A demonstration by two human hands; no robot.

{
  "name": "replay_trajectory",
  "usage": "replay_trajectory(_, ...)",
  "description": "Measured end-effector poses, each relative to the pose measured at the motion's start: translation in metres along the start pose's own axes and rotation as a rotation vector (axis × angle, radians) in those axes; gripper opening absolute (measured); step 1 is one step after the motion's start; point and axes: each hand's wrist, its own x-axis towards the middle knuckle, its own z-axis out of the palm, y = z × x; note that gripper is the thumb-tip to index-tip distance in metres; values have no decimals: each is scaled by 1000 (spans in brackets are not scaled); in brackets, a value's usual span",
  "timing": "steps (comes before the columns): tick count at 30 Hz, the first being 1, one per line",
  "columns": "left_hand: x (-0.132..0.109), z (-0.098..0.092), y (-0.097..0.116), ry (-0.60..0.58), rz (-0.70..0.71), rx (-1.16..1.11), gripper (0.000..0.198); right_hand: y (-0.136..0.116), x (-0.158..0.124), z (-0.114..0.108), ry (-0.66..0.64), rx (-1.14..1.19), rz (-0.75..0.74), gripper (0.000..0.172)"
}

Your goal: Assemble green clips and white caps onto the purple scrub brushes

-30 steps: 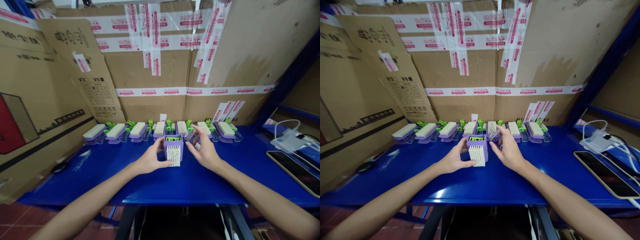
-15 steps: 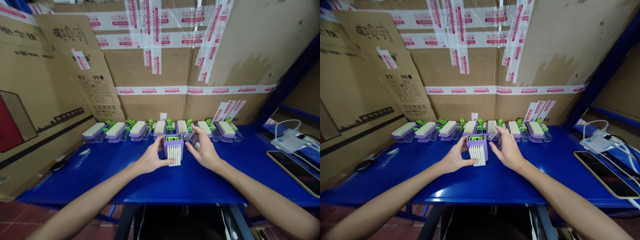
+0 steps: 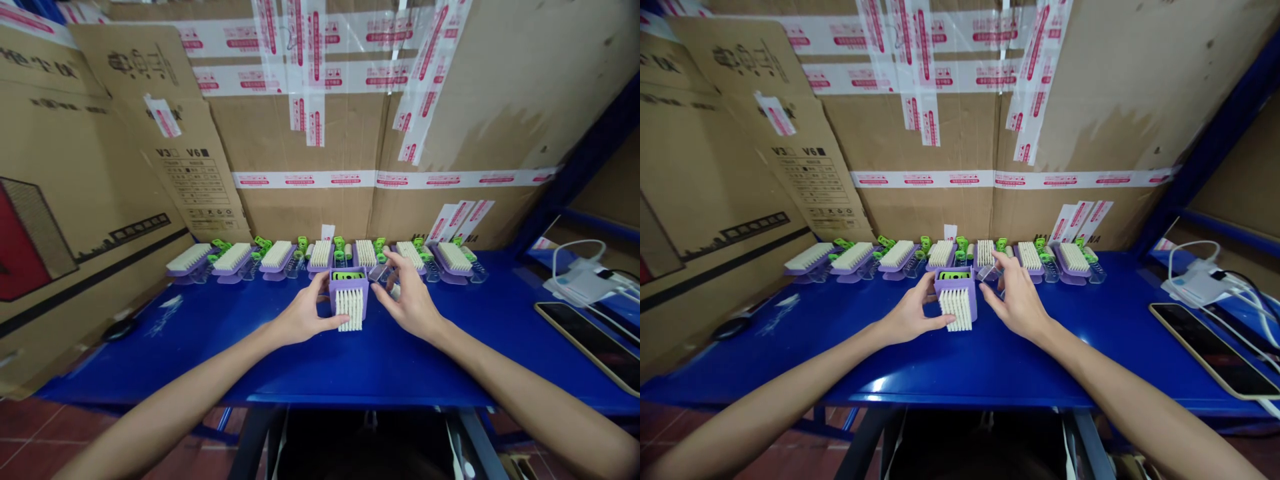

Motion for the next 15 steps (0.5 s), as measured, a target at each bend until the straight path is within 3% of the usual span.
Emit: replay_trajectory(15,1,-5,-7,-90,3,-56,100,3,-1,1,-9,-1,-1,70)
